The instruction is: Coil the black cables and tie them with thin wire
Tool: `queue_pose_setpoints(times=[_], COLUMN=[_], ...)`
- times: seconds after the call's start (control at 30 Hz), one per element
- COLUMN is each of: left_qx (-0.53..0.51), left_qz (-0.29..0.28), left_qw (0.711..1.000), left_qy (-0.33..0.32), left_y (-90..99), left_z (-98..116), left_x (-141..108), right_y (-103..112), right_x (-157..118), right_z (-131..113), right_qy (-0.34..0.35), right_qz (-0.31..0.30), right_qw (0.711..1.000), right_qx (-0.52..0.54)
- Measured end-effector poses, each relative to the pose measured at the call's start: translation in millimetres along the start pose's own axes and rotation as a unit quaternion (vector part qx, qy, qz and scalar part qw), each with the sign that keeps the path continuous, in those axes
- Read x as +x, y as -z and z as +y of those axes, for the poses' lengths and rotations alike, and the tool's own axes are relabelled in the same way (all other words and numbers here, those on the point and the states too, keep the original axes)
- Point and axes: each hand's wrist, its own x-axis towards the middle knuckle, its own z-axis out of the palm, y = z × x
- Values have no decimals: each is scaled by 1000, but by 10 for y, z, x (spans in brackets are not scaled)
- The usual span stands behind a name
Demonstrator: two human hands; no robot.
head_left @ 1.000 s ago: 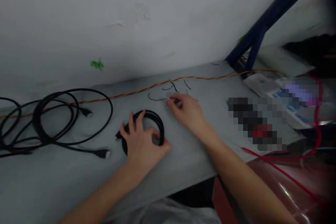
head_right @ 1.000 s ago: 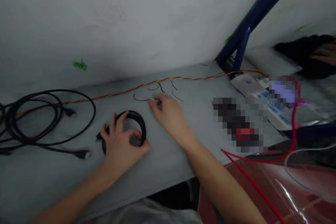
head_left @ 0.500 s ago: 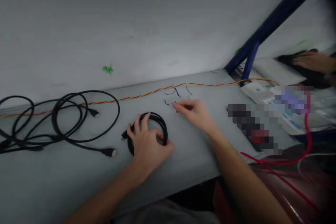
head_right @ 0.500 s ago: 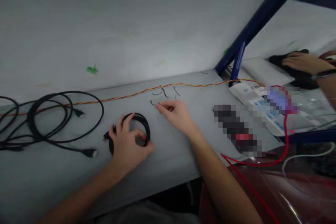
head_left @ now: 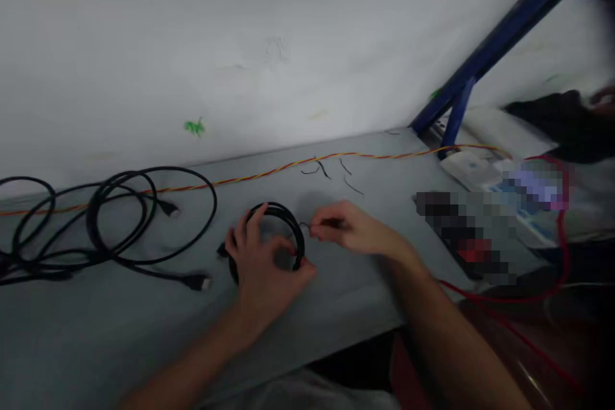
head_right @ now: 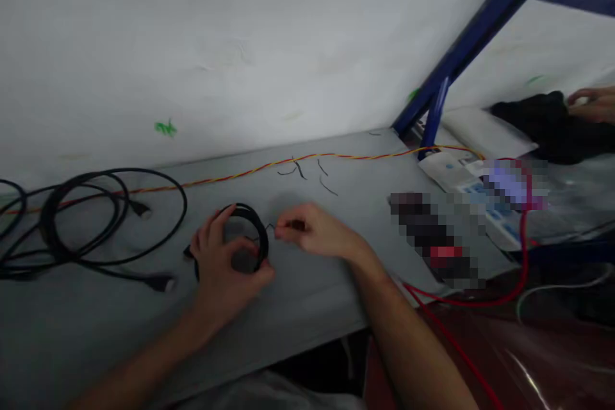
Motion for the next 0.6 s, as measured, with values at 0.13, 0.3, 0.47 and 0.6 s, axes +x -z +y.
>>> queue_pose_setpoints(times=[0.13, 0.3, 0.47, 0.6], left_qx=[26, 63, 78, 81], left_qz=[-23, -61, -80, -82], left_qw=[999, 996, 994, 993], left_qy=[2, -5, -13, -17], left_y=[-52, -111, -124, -115], left_z=[4, 12, 21, 32], left_x=[8, 19, 24, 27], right_y=[7, 48, 108, 118], right_x=[-24, -75, -148, -205], right_z=[-27, -86, -91, -68], right_qy=[-2, -31, -51, -93], right_qz=[-63, -100, -109, -135], right_qw=[998, 994, 991, 985], right_qx=[4, -16, -49, -45])
